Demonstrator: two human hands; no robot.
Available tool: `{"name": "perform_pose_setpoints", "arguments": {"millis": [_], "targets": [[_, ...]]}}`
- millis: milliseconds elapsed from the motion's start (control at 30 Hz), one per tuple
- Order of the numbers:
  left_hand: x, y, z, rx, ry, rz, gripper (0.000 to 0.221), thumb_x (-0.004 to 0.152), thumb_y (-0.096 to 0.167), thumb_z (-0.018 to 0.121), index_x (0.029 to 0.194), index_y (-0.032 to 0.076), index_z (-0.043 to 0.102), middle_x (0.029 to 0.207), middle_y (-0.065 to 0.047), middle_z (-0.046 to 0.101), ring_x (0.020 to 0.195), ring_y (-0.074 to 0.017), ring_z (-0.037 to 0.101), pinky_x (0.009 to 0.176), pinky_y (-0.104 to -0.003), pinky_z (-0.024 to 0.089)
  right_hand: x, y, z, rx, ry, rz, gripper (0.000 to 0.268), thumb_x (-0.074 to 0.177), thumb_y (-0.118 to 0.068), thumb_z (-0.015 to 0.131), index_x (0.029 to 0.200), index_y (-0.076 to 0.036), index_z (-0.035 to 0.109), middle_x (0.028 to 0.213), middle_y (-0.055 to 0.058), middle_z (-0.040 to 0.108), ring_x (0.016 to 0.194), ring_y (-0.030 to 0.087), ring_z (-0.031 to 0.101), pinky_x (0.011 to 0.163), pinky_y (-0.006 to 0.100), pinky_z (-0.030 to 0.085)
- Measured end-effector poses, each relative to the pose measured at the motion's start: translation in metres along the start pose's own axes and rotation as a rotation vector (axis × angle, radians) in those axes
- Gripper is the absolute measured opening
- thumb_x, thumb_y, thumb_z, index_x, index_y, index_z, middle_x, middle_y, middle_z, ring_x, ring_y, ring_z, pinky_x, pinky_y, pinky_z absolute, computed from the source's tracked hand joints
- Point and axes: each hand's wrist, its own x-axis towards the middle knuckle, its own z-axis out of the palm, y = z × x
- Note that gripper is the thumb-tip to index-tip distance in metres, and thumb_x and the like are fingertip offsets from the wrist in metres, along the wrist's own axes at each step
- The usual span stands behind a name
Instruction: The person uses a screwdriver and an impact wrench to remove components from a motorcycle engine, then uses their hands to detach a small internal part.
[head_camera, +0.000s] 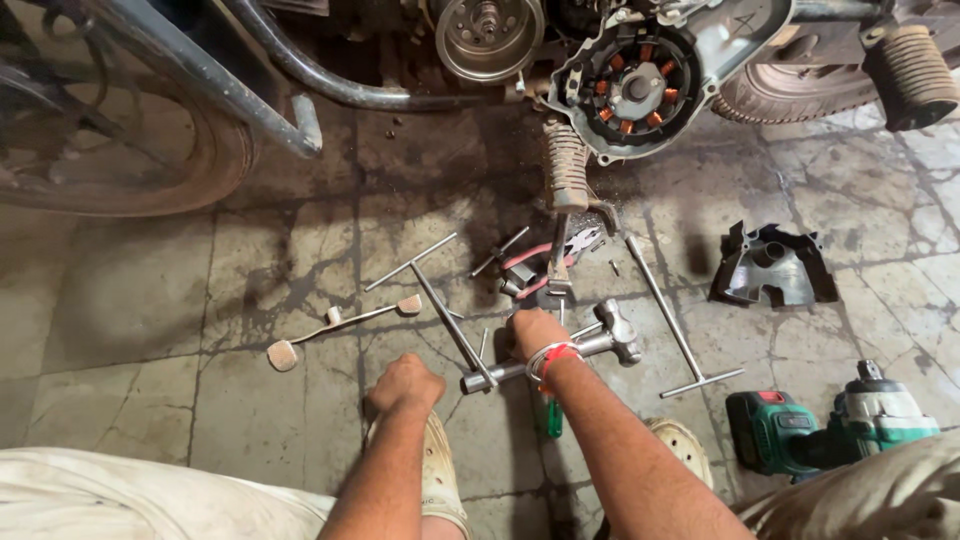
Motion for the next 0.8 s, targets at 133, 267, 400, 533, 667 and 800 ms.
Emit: {"name": "perform_pose_setpoints", "arguments": {"millis": [133, 267, 400, 533, 667, 800], "targets": [[-0.010, 0.000, -0.004, 0.080, -0.013, -0.031, 0.043, 0.081, 0.035, 0.070, 0.121, 0.020, 0.073, 0.131, -0.006, 0.070, 0.122, -0.0244, 0.067, 0.110, -0.046, 0.042, -0.001, 0.001, -0.010, -0.139, -0.061, 0.111, 0.026, 0.077, -0.023, 0.080, 0.096, -0.007, 0.073, 0.104, 0.019, 0.073, 0.100, 0.039, 0.071, 0.087, 0.048, 0.056], [-0.002, -0.003, 0.007, 0.085, -0.017, 0.016, 0.043, 0.082, 0.032, 0.069, 0.124, 0.022, 0.071, 0.131, -0.005, 0.071, 0.124, -0.0249, 0.066, 0.112, -0.050, 0.038, -0.001, 0.002, -0.019, -0.100, -0.040, 0.174, 0.026, 0.075, -0.020, 0.079, 0.096, -0.007, 0.074, 0.105, 0.021, 0.074, 0.101, 0.040, 0.071, 0.090, 0.047, 0.056], [0.003, -0.004, 0.013, 0.105, -0.008, 0.023, 0.044, 0.083, 0.034, 0.067, 0.125, 0.022, 0.070, 0.131, -0.005, 0.070, 0.123, -0.0238, 0.067, 0.112, -0.048, 0.039, -0.002, 0.009, -0.024, 0.079, -0.037, 0.309, 0.035, 0.067, -0.020, 0.084, 0.095, 0.000, 0.076, 0.102, 0.024, 0.073, 0.100, 0.039, 0.071, 0.091, 0.044, 0.056], [-0.006, 0.005, 0.003, -0.116, 0.141, 0.077, 0.040, 0.087, 0.038, 0.066, 0.119, 0.013, 0.068, 0.121, -0.013, 0.072, 0.114, -0.0326, 0.069, 0.097, -0.047, 0.052, -0.008, 0.016, -0.029, 0.354, 0.139, 0.350, 0.033, 0.071, -0.024, 0.080, 0.096, -0.003, 0.080, 0.094, 0.022, 0.076, 0.092, 0.039, 0.074, 0.085, 0.044, 0.058], [-0.015, 0.029, -0.018, -0.381, 0.203, 0.114, 0.032, 0.092, 0.039, 0.060, 0.110, 0.013, 0.064, 0.109, -0.016, 0.074, 0.105, -0.0395, 0.070, 0.091, -0.049, 0.055, -0.001, 0.019, -0.039, 0.649, 0.232, 0.432, 0.036, 0.066, -0.018, 0.086, 0.092, 0.005, 0.076, 0.084, 0.020, 0.077, 0.080, 0.031, 0.077, 0.076, 0.041, 0.061], [-0.011, 0.052, -0.013, -0.429, 0.305, 0.206, 0.026, 0.092, 0.032, 0.061, 0.109, 0.012, 0.063, 0.107, -0.018, 0.074, 0.103, -0.0404, 0.070, 0.090, -0.050, 0.054, 0.009, 0.026, -0.020, 1.119, 0.259, 0.434, 0.019, 0.069, -0.005, 0.076, 0.086, 0.003, 0.075, 0.075, 0.012, 0.076, 0.069, 0.023, 0.075, 0.066, 0.037, 0.061]]}}
